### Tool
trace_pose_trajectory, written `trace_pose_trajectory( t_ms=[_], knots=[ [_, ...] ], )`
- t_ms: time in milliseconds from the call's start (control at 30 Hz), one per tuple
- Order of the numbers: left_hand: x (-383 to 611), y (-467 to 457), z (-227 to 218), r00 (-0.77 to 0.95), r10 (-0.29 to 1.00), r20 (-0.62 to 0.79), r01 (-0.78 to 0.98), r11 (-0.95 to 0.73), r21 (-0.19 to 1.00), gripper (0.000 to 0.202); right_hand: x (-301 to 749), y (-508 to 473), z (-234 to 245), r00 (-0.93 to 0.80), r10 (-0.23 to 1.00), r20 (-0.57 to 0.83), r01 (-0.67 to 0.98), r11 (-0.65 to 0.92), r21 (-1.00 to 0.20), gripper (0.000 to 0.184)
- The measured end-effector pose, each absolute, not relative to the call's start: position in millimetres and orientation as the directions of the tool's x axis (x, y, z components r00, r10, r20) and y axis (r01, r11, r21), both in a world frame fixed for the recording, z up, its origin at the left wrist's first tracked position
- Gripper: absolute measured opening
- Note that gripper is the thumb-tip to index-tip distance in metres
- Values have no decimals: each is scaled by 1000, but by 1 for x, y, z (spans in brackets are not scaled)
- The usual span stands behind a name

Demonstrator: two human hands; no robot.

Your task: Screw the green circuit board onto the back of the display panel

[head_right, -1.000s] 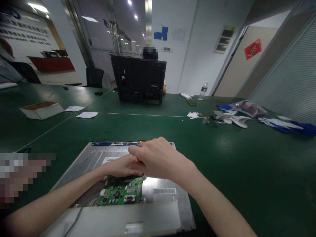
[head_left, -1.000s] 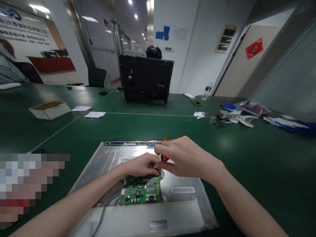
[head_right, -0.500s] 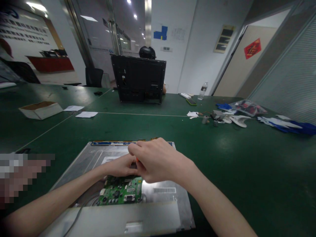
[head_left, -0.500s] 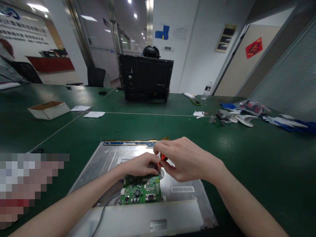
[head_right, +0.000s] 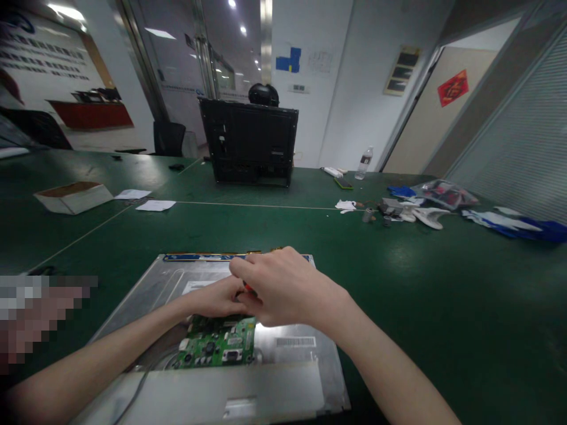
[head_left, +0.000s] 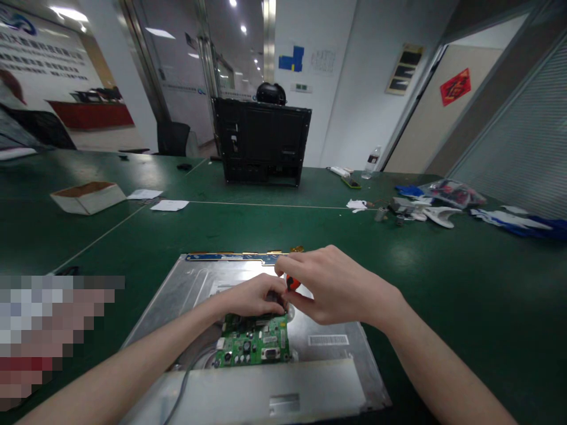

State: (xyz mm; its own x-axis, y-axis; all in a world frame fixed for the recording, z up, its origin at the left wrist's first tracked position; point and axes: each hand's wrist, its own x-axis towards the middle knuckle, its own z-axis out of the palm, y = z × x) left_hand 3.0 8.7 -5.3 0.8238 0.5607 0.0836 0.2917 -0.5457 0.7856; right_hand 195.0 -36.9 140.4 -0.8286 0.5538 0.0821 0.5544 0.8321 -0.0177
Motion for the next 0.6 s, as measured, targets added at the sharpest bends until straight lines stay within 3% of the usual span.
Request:
trace_pose_trajectory(
  t_ms=[600],
  knots=[
    [1,10,-8,815,570,103,306,-575,759,11,194,-36,137,-814,571,107,576,817,16,9]
  ],
)
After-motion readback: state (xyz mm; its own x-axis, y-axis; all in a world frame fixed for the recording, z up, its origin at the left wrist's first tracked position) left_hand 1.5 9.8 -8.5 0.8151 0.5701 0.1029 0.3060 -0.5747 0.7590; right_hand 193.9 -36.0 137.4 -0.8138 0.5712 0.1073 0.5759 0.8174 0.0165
